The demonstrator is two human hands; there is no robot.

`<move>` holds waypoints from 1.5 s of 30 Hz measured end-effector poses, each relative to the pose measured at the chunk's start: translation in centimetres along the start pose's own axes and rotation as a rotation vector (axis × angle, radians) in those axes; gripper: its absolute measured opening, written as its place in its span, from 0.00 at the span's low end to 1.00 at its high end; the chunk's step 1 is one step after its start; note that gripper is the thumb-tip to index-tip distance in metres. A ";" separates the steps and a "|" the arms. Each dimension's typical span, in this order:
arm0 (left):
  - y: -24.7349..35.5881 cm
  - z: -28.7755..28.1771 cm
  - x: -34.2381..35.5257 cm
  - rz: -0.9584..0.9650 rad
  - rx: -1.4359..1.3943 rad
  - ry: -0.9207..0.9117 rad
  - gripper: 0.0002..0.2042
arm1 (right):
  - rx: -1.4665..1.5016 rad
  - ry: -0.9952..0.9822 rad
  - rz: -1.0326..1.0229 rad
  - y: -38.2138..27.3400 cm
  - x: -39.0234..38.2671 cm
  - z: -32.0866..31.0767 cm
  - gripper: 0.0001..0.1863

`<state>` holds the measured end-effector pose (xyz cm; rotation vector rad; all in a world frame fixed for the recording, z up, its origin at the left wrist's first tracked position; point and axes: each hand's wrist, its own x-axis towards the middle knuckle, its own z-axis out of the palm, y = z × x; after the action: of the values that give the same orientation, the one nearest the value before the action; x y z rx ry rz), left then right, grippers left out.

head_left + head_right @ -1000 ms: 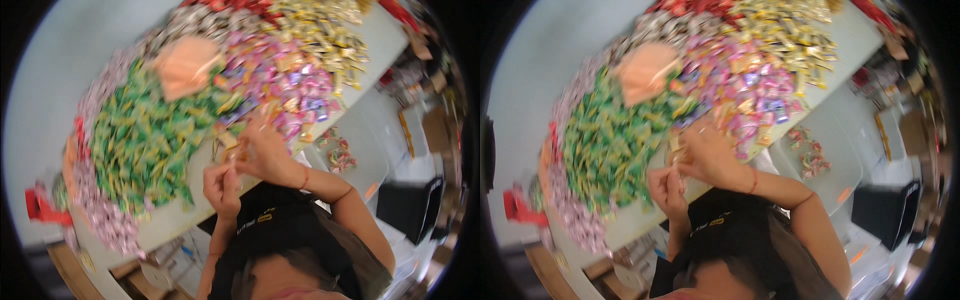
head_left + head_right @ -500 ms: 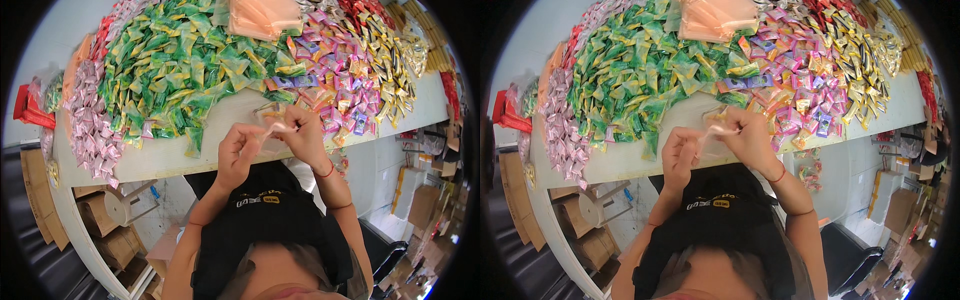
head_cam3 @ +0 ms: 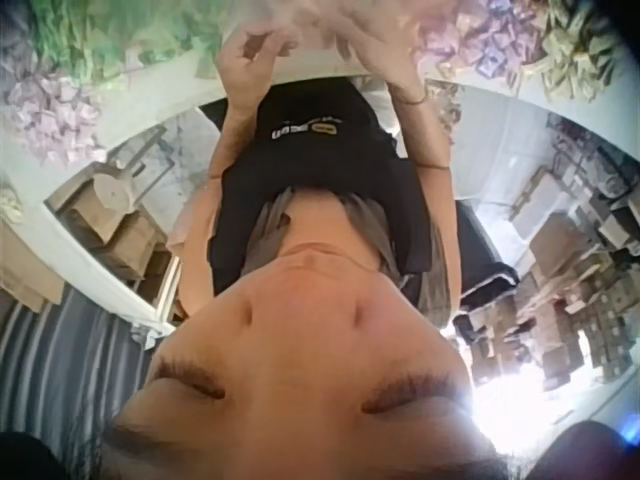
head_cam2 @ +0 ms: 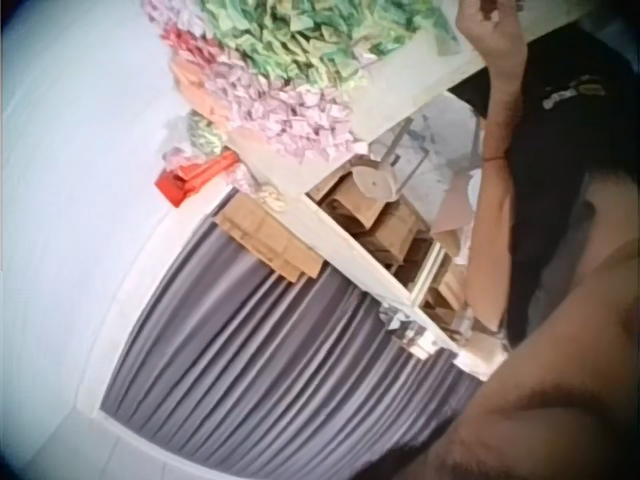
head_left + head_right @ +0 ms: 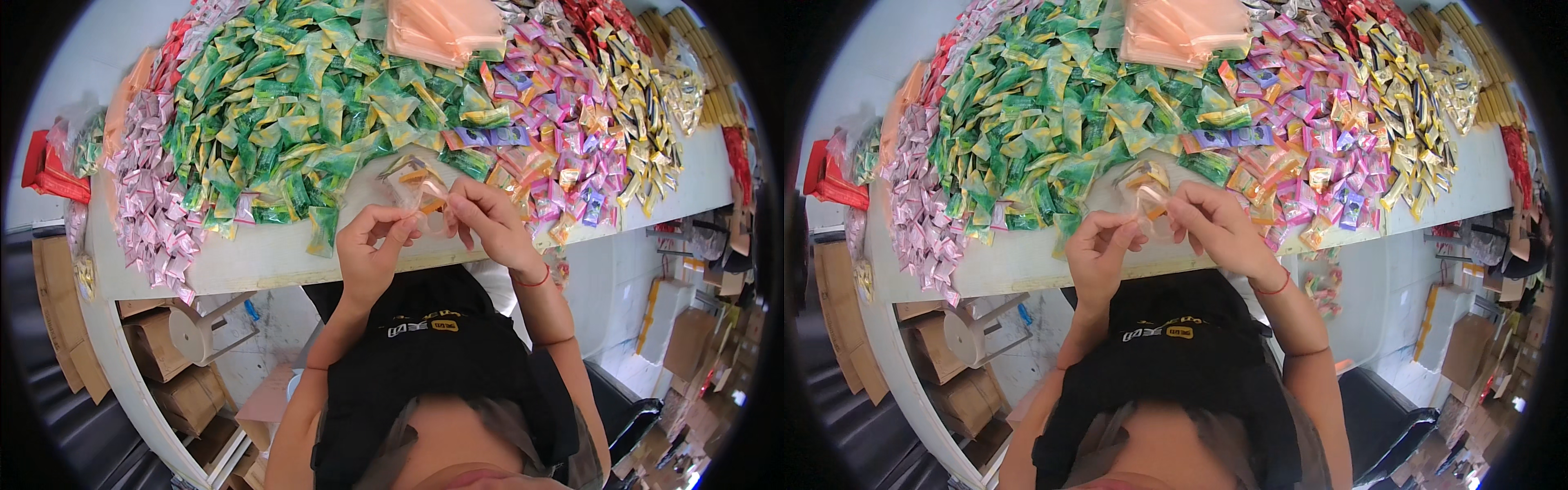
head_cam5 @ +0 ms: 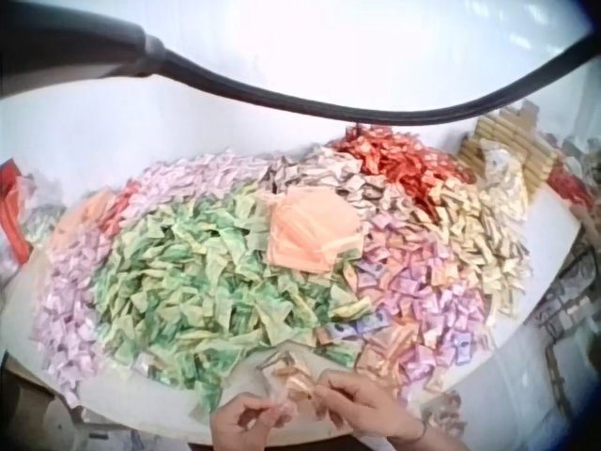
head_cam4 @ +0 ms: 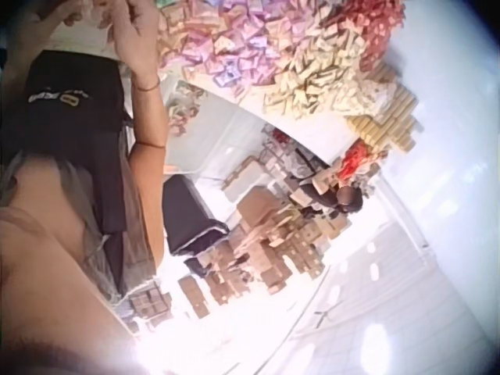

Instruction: The person repeatedly picks small wrapped candies from a table and places them into small clear plastic bags. They seal each bag and set it aside on the table. The process is repeated continuously with candies of various colors.

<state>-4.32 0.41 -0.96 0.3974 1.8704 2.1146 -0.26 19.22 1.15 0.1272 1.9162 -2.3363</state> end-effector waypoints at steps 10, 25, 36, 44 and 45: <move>3.8 -3.8 -0.2 0.004 -0.324 0.044 0.09 | 0.438 0.112 -0.358 -2.0 -1.5 -1.3 0.14; 9.1 1.8 10.5 0.357 0.452 -0.380 0.11 | 0.361 0.972 -0.814 -3.5 -21.6 -8.4 0.13; 1.8 9.5 27.4 0.703 1.107 -0.100 0.12 | -0.104 1.787 -0.361 6.4 -31.1 -18.4 0.19; 8.7 6.7 18.9 0.498 0.541 -0.121 0.09 | -1.511 1.761 0.016 8.7 -29.7 -23.2 0.12; 8.9 5.7 17.3 0.477 0.454 -0.099 0.08 | -1.817 1.669 -0.091 6.1 -26.9 -21.5 0.14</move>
<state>-18.25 11.38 8.77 1.1254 2.3690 1.8508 26.99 40.11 -5.25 1.8819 3.3277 0.8912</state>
